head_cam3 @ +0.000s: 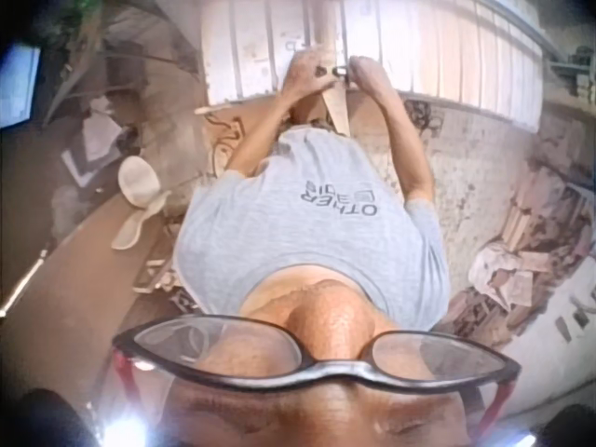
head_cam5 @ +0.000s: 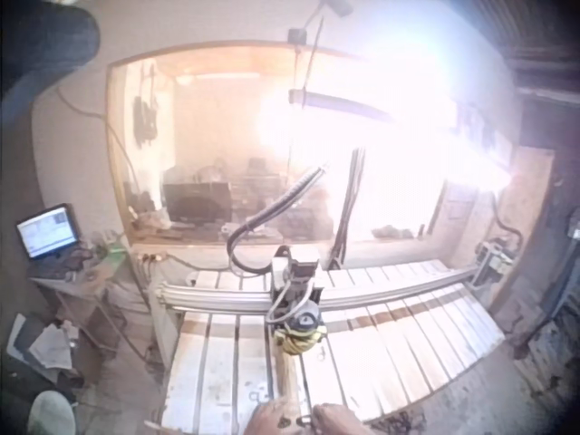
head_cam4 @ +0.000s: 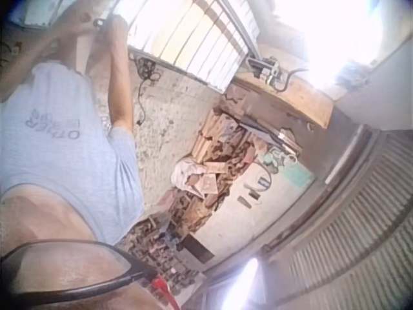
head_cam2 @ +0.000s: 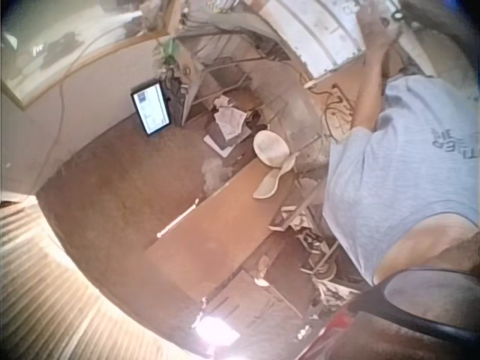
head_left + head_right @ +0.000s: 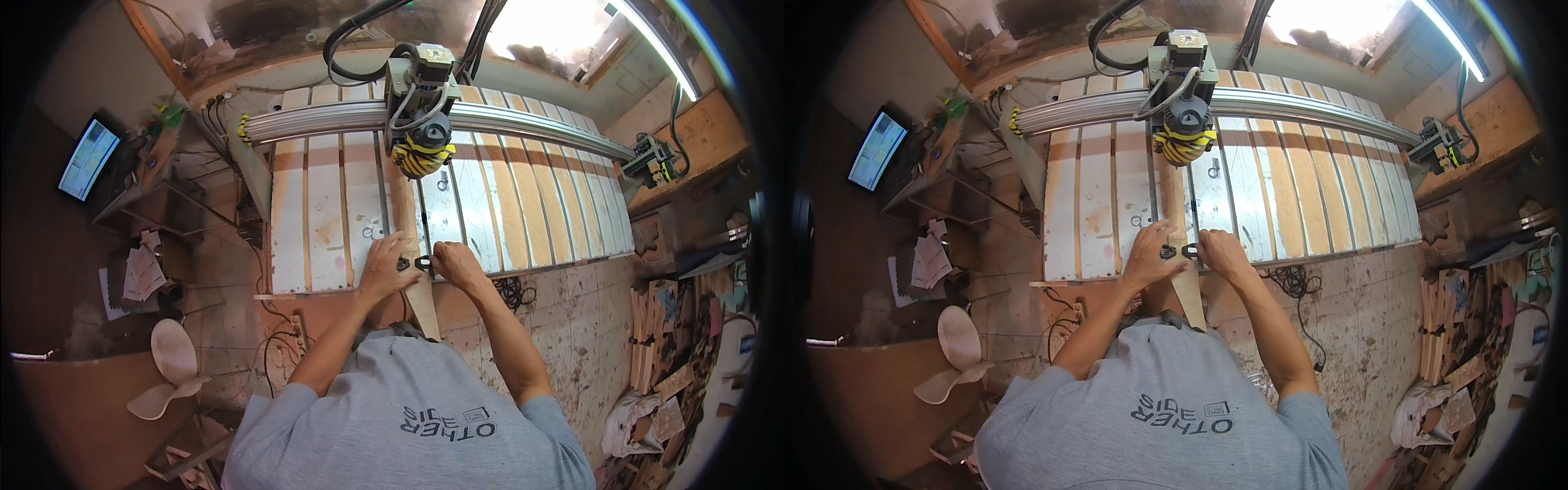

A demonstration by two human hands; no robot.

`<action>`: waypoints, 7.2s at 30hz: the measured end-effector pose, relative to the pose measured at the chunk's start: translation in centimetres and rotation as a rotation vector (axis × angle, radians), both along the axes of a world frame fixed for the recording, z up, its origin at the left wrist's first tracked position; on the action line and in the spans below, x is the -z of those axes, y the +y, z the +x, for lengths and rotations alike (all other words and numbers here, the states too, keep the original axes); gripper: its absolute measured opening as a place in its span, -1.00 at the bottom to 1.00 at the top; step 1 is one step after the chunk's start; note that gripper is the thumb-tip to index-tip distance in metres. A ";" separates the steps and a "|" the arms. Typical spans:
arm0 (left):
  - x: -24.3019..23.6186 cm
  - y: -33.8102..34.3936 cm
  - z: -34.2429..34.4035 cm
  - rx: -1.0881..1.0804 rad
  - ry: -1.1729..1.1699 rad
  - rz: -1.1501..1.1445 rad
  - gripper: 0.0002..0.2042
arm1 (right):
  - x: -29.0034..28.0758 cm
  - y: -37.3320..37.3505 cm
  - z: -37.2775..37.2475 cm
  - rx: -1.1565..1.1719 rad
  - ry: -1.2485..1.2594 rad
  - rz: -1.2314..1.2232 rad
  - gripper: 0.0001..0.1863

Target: The person prepares a wooden instrument neck on a CNC machine by aligning the piece on the work surface and securing it with clamps.

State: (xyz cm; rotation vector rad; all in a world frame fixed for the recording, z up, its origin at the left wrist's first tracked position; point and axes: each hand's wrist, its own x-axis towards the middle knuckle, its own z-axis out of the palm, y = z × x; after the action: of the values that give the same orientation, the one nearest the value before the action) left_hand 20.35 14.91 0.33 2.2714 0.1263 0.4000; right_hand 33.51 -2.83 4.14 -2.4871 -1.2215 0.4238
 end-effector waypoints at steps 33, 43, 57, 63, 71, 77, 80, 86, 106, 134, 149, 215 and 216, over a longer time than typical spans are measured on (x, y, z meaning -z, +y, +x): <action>-0.5 -1.8 5.9 0.325 0.241 0.281 -0.28 | -1.4 -1.2 0.8 -0.273 0.024 0.000 -0.65; 2.3 -1.2 7.1 0.446 0.177 0.142 -0.31 | 1.9 -1.0 -0.2 -0.072 -0.098 0.098 -0.76; 3.4 -1.8 6.7 0.339 0.226 0.180 -0.47 | -0.8 -2.1 -0.1 -0.305 -0.161 0.089 -0.81; 2.8 -1.9 6.8 0.327 0.215 0.178 -0.53 | 1.1 -1.9 0.6 -0.387 -0.176 0.053 -0.80; 2.5 -2.1 6.6 0.326 0.193 0.131 -0.55 | 1.0 -2.0 1.5 -0.451 -0.213 0.092 -0.82; 3.7 -1.8 7.0 0.296 0.156 0.124 -0.56 | 2.8 -0.1 -0.4 0.089 -0.126 0.011 -0.60; 3.7 -1.9 7.2 0.309 0.184 0.198 -0.55 | 3.8 0.4 0.2 0.480 0.362 0.025 -0.54; 1.8 -2.0 6.5 0.320 0.179 0.106 -0.51 | -2.3 -1.8 0.6 -0.094 -0.017 0.083 -0.68; 0.5 5.2 2.9 0.043 0.183 -0.335 -0.57 | -1.8 -0.6 0.0 0.048 0.061 -0.030 -0.79; 6.4 4.8 -2.7 -0.017 0.131 -0.003 -0.60 | 0.4 10.3 -4.4 -0.433 -0.248 -0.143 -0.86; 5.7 4.8 -2.8 0.016 0.053 -0.089 -0.55 | -3.1 8.9 -0.4 -0.697 -0.349 -0.007 -0.69; 1.7 -15.9 -3.8 -0.862 0.294 -0.624 -0.43 | 9.6 1.1 6.0 -0.139 0.576 0.299 -0.46; 1.5 -15.9 -3.5 -0.847 0.281 -0.751 -0.44 | 9.8 1.2 6.3 -0.148 0.579 0.257 -0.45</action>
State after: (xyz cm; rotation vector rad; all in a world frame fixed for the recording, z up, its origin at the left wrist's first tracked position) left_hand 16.89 -1.00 -1.18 1.4192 1.1924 0.3652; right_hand 39.82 -1.64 -5.61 -1.8722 -1.1272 0.8877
